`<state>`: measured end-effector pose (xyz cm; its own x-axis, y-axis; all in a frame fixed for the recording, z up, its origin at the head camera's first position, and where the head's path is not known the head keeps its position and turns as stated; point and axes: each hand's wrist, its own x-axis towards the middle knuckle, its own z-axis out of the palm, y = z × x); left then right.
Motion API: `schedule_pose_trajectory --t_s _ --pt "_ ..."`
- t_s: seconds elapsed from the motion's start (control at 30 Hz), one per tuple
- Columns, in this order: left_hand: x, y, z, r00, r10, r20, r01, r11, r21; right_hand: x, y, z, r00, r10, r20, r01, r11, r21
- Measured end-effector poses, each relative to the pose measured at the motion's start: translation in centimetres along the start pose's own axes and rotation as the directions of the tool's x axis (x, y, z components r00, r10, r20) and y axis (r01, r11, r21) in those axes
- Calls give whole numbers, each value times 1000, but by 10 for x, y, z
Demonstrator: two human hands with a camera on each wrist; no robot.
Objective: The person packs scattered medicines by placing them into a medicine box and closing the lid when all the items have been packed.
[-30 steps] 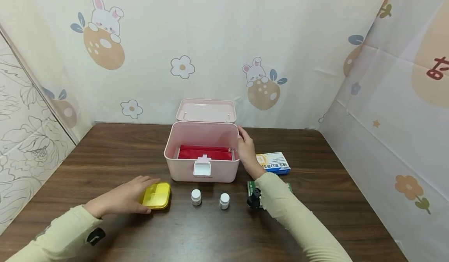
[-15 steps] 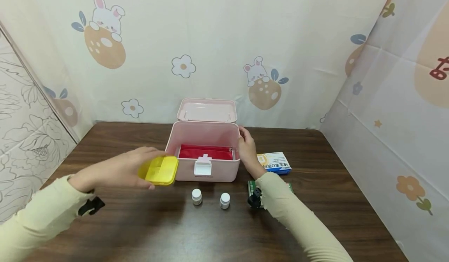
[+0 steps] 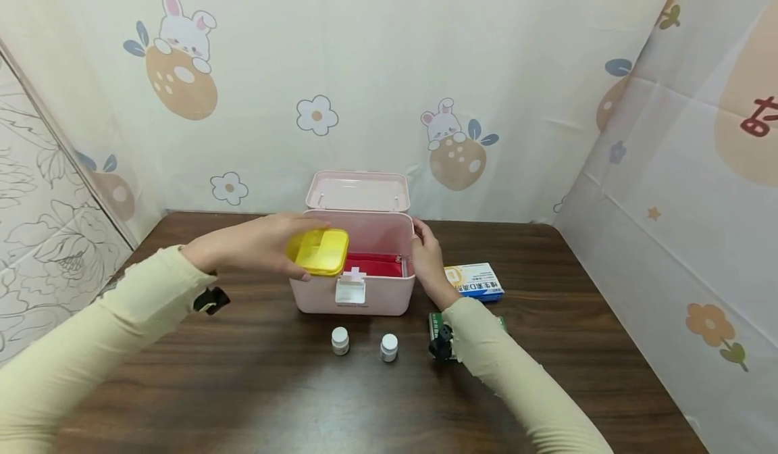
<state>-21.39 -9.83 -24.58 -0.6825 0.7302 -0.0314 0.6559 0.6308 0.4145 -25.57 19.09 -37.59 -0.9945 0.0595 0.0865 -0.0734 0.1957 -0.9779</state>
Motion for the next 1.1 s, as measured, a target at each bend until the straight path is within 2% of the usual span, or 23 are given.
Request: schedule_pose_trajectory --t_s 0.17,0.33,0.63,0.8,0.93,1.1 --pt "24 2 -6 999 2 33 -2 1000 -11 1 -1 -3 1000 -2 -9 2 1000 -7" --pt "47 8 -12 998 -38 44 37 999 16 3 -1 -7 1000 -1 -22 1 1000 -18" --pt "92 9 -13 996 -52 78 46 996 73 2 0 -13 1000 9 -23 -10 999 -38" --pt "113 5 -6 990 -96 107 88 993 76 0 -1 -11 1000 16 -18 -17 998 -68" --pt "127 3 2 979 -150 140 143 988 59 0 -1 -8 1000 7 -8 -8 996 -90" --pt "143 -1 16 970 -171 171 161 984 70 0 -2 -3 1000 8 6 -7 994 -109"
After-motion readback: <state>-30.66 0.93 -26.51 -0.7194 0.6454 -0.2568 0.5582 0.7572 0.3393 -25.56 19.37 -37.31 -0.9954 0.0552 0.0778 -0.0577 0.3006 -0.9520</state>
